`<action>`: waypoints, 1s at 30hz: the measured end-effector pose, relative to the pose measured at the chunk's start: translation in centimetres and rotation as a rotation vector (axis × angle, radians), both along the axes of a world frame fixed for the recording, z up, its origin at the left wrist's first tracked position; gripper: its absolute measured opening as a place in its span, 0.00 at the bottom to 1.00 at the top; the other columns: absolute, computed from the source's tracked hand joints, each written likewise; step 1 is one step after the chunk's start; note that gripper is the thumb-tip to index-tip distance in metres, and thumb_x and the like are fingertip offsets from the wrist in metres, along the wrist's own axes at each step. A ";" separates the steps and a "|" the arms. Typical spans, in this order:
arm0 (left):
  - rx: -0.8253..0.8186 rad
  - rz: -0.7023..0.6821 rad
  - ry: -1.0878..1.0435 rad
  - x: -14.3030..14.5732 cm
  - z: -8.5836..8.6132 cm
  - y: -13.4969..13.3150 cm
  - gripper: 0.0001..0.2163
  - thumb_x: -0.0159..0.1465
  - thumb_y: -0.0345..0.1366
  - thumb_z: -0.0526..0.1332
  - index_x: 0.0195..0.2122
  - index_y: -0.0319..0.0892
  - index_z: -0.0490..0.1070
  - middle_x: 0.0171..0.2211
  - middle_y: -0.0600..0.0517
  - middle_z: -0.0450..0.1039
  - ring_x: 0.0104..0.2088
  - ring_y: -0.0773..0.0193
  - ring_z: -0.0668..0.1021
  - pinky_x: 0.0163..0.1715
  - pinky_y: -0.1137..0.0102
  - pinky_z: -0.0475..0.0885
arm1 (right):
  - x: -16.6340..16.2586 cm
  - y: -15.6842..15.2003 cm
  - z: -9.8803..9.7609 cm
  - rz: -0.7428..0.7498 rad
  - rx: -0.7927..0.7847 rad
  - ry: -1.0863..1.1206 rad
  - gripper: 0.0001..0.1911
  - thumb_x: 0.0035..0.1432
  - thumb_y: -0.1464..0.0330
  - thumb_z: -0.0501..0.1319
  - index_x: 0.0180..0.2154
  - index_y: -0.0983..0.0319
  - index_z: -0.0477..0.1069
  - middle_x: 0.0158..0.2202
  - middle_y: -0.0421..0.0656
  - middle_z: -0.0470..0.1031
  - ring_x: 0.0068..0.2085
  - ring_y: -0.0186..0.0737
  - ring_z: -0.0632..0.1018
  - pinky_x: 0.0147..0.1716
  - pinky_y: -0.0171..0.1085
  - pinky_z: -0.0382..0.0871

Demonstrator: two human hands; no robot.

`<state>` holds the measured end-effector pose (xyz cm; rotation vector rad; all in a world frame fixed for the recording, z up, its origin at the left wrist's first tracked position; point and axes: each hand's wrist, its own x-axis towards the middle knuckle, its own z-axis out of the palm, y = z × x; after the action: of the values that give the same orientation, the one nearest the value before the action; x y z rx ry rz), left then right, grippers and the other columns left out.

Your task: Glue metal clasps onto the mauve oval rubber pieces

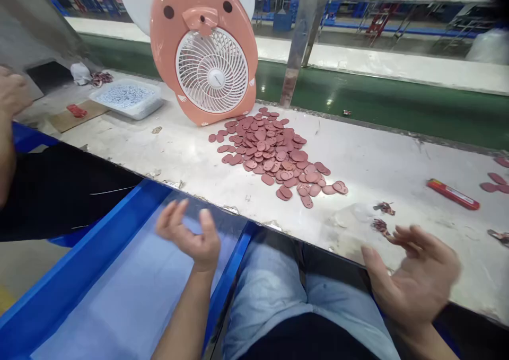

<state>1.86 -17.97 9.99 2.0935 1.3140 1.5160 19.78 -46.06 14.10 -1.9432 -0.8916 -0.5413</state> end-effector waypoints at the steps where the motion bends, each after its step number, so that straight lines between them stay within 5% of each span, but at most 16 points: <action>1: 0.033 -0.139 0.051 1.1 1.4 -1.2 0.22 0.65 0.48 0.59 0.56 0.43 0.67 0.57 0.41 0.65 0.60 0.48 0.68 0.59 0.55 0.63 | 0.4 0.3 -0.1 -0.050 -0.040 0.038 0.39 0.57 0.59 0.69 0.66 0.59 0.57 0.50 0.52 0.66 0.45 0.54 0.72 0.44 0.54 0.69; 3: 0.061 -0.519 0.281 3.8 3.8 -3.3 0.17 0.65 0.45 0.62 0.53 0.48 0.73 0.54 0.47 0.74 0.56 0.52 0.73 0.58 0.58 0.63 | 1.0 1.0 -0.3 -0.102 -0.151 0.111 0.38 0.58 0.53 0.67 0.64 0.61 0.60 0.51 0.54 0.68 0.48 0.60 0.71 0.47 0.59 0.66; 4: 0.042 -0.593 0.382 5.1 4.7 -4.1 0.16 0.66 0.44 0.61 0.53 0.48 0.74 0.54 0.47 0.75 0.56 0.53 0.72 0.58 0.58 0.63 | 1.2 1.3 -0.4 -0.108 -0.203 0.140 0.36 0.58 0.51 0.65 0.62 0.62 0.63 0.50 0.54 0.70 0.49 0.61 0.70 0.48 0.61 0.65; 11: -0.097 -0.512 0.550 10.2 6.7 -5.2 0.11 0.63 0.45 0.65 0.42 0.46 0.79 0.46 0.45 0.78 0.49 0.46 0.73 0.46 0.54 0.65 | 2.2 2.1 -0.6 -0.064 -0.242 0.274 0.24 0.61 0.49 0.60 0.47 0.62 0.70 0.44 0.52 0.74 0.49 0.59 0.70 0.49 0.55 0.65; 18: -0.196 -0.583 0.509 10.1 7.4 -5.7 0.06 0.62 0.32 0.64 0.40 0.48 0.75 0.40 0.51 0.80 0.46 0.49 0.76 0.46 0.54 0.65 | 1.0 1.3 0.2 0.096 0.024 0.461 0.19 0.64 0.55 0.58 0.51 0.58 0.66 0.49 0.49 0.74 0.48 0.51 0.75 0.46 0.48 0.68; 23: -0.255 -0.813 0.402 8.5 8.4 -7.3 0.05 0.66 0.31 0.61 0.40 0.47 0.75 0.40 0.53 0.82 0.43 0.59 0.80 0.47 0.63 0.70 | 0.2 2.7 2.0 0.314 0.198 0.719 0.16 0.61 0.57 0.63 0.46 0.56 0.62 0.33 0.38 0.70 0.30 0.38 0.73 0.31 0.38 0.69; 27: -0.509 -1.060 0.326 5.9 10.4 -9.3 0.17 0.63 0.30 0.65 0.53 0.48 0.70 0.35 0.57 0.83 0.38 0.64 0.83 0.43 0.69 0.74 | -0.3 3.7 3.8 0.531 0.171 1.002 0.21 0.51 0.64 0.74 0.41 0.58 0.66 0.32 0.39 0.73 0.30 0.36 0.74 0.29 0.34 0.70; 30: -0.681 -1.123 0.252 4.5 11.3 -10.2 0.20 0.61 0.29 0.68 0.53 0.48 0.69 0.31 0.58 0.82 0.33 0.65 0.82 0.39 0.70 0.75 | -1.2 3.9 4.4 0.624 0.189 1.210 0.19 0.51 0.63 0.74 0.39 0.60 0.66 0.28 0.39 0.73 0.27 0.34 0.73 0.27 0.32 0.68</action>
<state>6.37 -28.18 21.25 1.9482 0.3754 0.2820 18.56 -42.14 18.53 -1.3166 -0.5258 0.8260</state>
